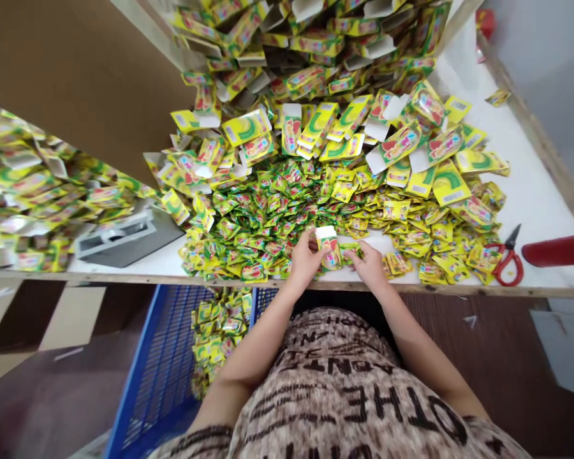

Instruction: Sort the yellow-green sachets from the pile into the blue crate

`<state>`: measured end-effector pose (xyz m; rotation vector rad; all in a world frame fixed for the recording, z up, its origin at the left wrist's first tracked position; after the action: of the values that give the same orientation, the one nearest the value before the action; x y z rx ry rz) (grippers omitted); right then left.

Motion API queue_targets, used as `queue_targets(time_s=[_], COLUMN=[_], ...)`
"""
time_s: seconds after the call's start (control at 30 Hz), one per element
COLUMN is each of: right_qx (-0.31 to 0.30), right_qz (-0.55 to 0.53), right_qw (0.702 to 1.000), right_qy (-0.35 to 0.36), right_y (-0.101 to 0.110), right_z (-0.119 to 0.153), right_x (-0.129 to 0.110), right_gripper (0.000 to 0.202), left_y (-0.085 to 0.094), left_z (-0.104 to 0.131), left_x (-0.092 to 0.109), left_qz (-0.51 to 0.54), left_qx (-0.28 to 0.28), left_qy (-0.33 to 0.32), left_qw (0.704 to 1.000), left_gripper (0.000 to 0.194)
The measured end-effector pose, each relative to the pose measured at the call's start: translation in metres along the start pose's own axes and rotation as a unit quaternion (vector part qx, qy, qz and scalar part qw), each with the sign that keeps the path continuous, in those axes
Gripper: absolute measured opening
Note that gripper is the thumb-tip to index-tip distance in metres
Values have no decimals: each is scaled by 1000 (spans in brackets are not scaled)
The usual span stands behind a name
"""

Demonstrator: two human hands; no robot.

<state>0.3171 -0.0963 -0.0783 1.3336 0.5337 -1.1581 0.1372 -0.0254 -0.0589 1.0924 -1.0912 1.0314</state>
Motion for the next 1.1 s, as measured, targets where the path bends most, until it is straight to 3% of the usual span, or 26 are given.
queue_targets(time_s=[0.1,0.17,0.23,0.37,0.5,0.6,0.7,0.77,0.83,0.93,1.1], right_qx=[78,168,193,113,55,1,-71,-102,-102,-59,-28], right_qz=[23,27,36,120,234,346,418,401,352,297,310], right_qw=[996,981,965,945,931,903,870,870,887,901,860], right_qy=[32,91,172,282,276,256,252,267,280,311,405], right_y=[15,30,39,37,34,32,31,31,32,36,36], right_z=[5,9,11,10,13,20,25,26,24,18,15], right_x=[-9,-26,-46,-73,-79,-89,-101,-105,-104,-100,-102], right_gripper=[27,26,23,18,19,16,15,23,30,18,16], left_y=[-8,-14,-22,-31,-29,-27,-29,-30,-30,-28,-28], left_z=[0,4,10,20,25,28,30,30,30,31,36], left_x=[-1,1,3,3,-4,-5,-2,0,1,1,-1], left_qz=[119,175,196,200,201,191,196,227,260,276,283], left_qx=[-22,-45,-75,-102,-94,-102,-142,-178,-202,-204,-203], left_qy=[42,54,54,48,56,44,37,42,53,60,44], left_qw=[992,982,976,973,974,975,969,956,943,937,936], left_gripper=[65,62,57,41,39,37,37,36,33,32,37])
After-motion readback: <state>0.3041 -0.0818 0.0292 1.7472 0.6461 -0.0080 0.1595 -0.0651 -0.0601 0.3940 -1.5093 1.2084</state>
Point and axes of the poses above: each hand's wrist, its own z-axis away from the middle knuckle, its own y-axis out of the back of the hand, x = y × z, the point moved 4 cm from there along -z, towards the middle knuckle, and after that the axes turned 7 degrees about z, right-handed, at the moved point
